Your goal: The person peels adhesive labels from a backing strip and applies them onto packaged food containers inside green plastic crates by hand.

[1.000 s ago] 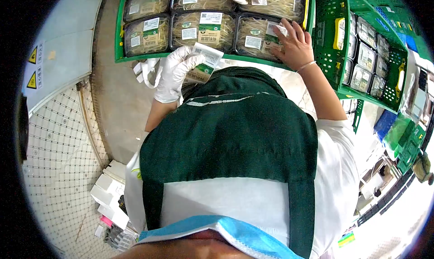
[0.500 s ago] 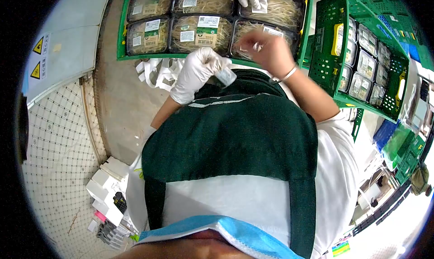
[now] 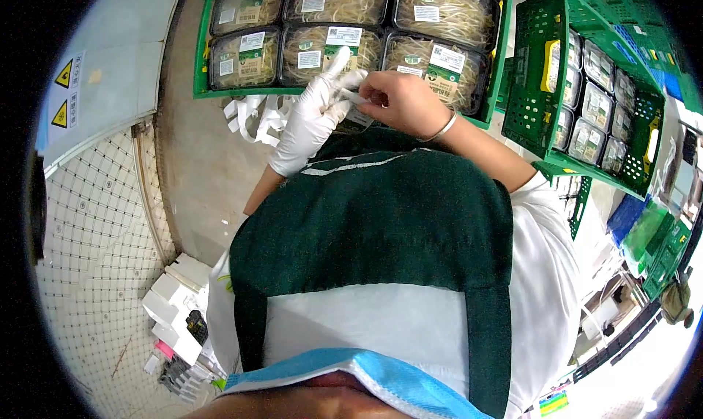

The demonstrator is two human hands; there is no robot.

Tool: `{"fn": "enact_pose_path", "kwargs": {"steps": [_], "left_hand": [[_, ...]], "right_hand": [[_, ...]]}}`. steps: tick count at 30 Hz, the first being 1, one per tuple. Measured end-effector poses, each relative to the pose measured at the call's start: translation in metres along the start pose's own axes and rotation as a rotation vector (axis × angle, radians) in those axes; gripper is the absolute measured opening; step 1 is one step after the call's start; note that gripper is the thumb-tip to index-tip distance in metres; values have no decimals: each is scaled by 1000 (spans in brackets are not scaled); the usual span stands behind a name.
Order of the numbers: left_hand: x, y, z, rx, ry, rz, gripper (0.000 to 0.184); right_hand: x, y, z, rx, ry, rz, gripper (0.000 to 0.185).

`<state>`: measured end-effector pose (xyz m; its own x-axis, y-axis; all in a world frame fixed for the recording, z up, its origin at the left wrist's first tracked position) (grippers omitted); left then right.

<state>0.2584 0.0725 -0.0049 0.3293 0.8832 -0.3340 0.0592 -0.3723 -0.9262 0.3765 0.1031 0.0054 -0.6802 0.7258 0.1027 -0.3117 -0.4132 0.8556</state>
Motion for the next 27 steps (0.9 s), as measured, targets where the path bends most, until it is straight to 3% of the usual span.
{"fn": "enact_pose_path", "kwargs": {"steps": [1, 2, 4, 5, 6, 8, 10, 12, 13, 15, 18, 20, 21, 24, 27], "left_hand": [[-2, -9, 2, 33, -164, -54, 45], [-2, -8, 6, 33, -161, -56, 45], [1, 7, 10, 175, -126, 98, 24], [1, 8, 12, 89, -244, 61, 9], [0, 7, 13, 89, -243, 59, 9], [-1, 0, 15, 377, -260, 69, 16], [4, -3, 1, 217, -158, 82, 17], [7, -2, -3, -122, -93, 15, 21], [1, -2, 3, -88, -111, 167, 19], [0, 10, 16, -25, -45, 221, 16], [-3, 27, 32, 42, -37, 204, 23], [-10, 30, 36, -114, -96, 296, 26], [-12, 27, 35, -116, -101, 297, 26], [-16, 23, 38, -348, -74, 240, 25], [-13, 27, 45, -287, -70, 280, 19]], "right_hand": [[0, -1, -2, 10, 41, -15, 18], [-1, 0, -2, 8, 39, -15, 18], [-3, 0, 3, -5, -58, -25, 15], [-4, 1, 1, -8, -59, -25, 15], [-6, 0, 1, 10, -91, -42, 16], [-8, -3, 4, 26, -126, -57, 16], [-13, -5, 28, -119, -275, 116, 19], [-10, -31, 102, -314, -452, 82, 18], [-7, -43, 137, -480, -428, 22, 20], [0, -83, 175, -646, -399, -30, 21], [11, -155, 145, -908, -60, -22, 34], [12, -168, 133, -1137, -71, -75, 38], [7, -177, 135, -1109, -62, -184, 45], [-4, -142, 128, -1336, -183, -128, 53], [-10, -142, 128, -1343, 65, -325, 63]]}}
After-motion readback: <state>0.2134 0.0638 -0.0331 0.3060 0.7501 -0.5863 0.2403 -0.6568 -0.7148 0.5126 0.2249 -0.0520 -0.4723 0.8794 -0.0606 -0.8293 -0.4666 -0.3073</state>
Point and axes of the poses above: each hand's wrist, its own x-axis towards the middle knuckle, its own z-axis out of the back of the hand, y = z × x, the point moved 6 cm from there along x, towards the middle knuckle, and after that the axes turned 11 degrees about z, right-handed, at the moved point
